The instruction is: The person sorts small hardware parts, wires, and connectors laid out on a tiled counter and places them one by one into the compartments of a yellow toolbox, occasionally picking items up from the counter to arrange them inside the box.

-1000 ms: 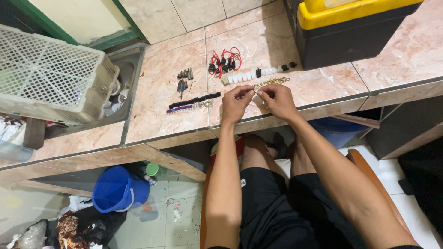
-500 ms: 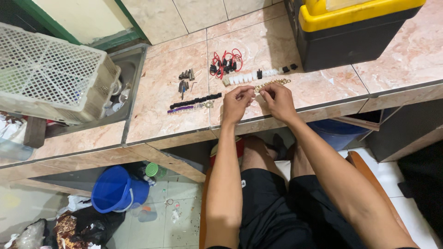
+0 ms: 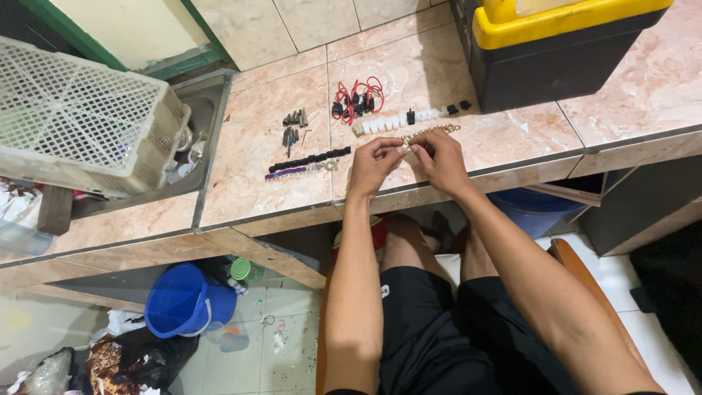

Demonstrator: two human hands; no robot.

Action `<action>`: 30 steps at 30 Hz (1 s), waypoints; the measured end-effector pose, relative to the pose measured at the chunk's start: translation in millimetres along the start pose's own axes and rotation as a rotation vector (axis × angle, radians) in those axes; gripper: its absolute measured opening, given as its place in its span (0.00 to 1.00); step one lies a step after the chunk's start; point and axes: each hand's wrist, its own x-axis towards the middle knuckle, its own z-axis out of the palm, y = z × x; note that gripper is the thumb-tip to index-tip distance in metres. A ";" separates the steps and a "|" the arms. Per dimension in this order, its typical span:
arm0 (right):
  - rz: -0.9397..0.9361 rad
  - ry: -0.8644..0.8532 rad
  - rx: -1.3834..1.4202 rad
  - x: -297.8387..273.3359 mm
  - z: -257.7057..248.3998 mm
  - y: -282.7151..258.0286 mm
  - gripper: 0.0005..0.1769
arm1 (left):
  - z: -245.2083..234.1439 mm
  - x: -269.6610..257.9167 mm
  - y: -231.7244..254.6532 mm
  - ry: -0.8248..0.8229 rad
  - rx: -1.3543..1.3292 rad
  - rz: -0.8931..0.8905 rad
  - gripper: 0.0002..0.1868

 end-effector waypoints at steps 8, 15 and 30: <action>-0.036 0.003 -0.033 -4.2 -2.8 -23.2 0.18 | 4.7 -6.2 8.2 0.017 0.057 0.068 0.17; -0.015 -0.021 -0.061 -5.2 -4.1 -22.7 0.18 | 8.5 -9.7 15.4 0.037 0.109 0.068 0.16; -0.087 -0.030 -0.109 -8.9 0.7 -10.8 0.16 | 11.0 -10.4 17.1 0.021 0.165 0.075 0.14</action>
